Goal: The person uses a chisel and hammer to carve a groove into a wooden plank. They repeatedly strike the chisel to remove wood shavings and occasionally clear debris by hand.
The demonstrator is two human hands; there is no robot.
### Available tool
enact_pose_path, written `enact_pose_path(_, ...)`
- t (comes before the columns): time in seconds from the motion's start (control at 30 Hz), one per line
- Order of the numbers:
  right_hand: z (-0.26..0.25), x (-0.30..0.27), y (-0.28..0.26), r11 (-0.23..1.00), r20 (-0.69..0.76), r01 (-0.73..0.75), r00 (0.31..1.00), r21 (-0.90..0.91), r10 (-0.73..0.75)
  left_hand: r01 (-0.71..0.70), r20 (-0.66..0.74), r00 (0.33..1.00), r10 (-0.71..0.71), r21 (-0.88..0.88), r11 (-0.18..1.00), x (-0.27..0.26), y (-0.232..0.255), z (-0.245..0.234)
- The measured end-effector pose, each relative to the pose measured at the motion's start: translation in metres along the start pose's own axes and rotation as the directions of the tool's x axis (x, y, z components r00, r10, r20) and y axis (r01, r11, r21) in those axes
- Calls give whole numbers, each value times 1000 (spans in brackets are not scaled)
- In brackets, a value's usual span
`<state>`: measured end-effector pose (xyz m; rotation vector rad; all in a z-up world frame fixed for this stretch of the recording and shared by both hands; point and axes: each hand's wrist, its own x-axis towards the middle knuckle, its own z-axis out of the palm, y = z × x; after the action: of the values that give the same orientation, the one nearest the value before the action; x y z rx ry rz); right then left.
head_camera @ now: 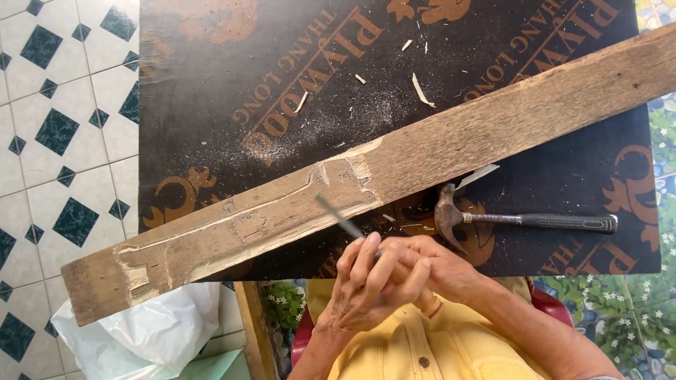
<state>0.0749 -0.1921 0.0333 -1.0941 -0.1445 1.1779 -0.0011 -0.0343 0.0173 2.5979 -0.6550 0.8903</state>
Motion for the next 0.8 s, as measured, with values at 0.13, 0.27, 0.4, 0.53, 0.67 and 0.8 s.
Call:
enact_pose_path(0.13, -17, -6, -1, 992, -239, 58, 967, -109, -83, 49, 28, 998, -50, 30, 998, -32, -21, 30)
enact_pose_path(0.27, -49, -13, -5, 915, -467, -25, 866, -403, -182, 341, 46, 940, -339, -24, 940, -4, -72, 14)
enact_pose_path(0.4, -55, -19, 3, 913, -473, 31, 848, -407, -240, 493, 215, 829, -516, 154, 856, -27, -121, 27)
enact_pose_path(0.53, -41, -18, -1, 650, -421, -17, 776, -759, -470, 542, 234, 772, -592, 245, 804, -28, -129, 31)
enact_pose_path(0.67, -53, -12, -1, 541, -367, 19, 714, -841, -596, 542, 137, 796, -590, 272, 795, -39, -128, 42)
enact_pose_path(0.8, -67, -2, -5, 470, -333, 55, 635, -881, -698, 537, 96, 812, -576, 265, 801, -35, -124, 38)
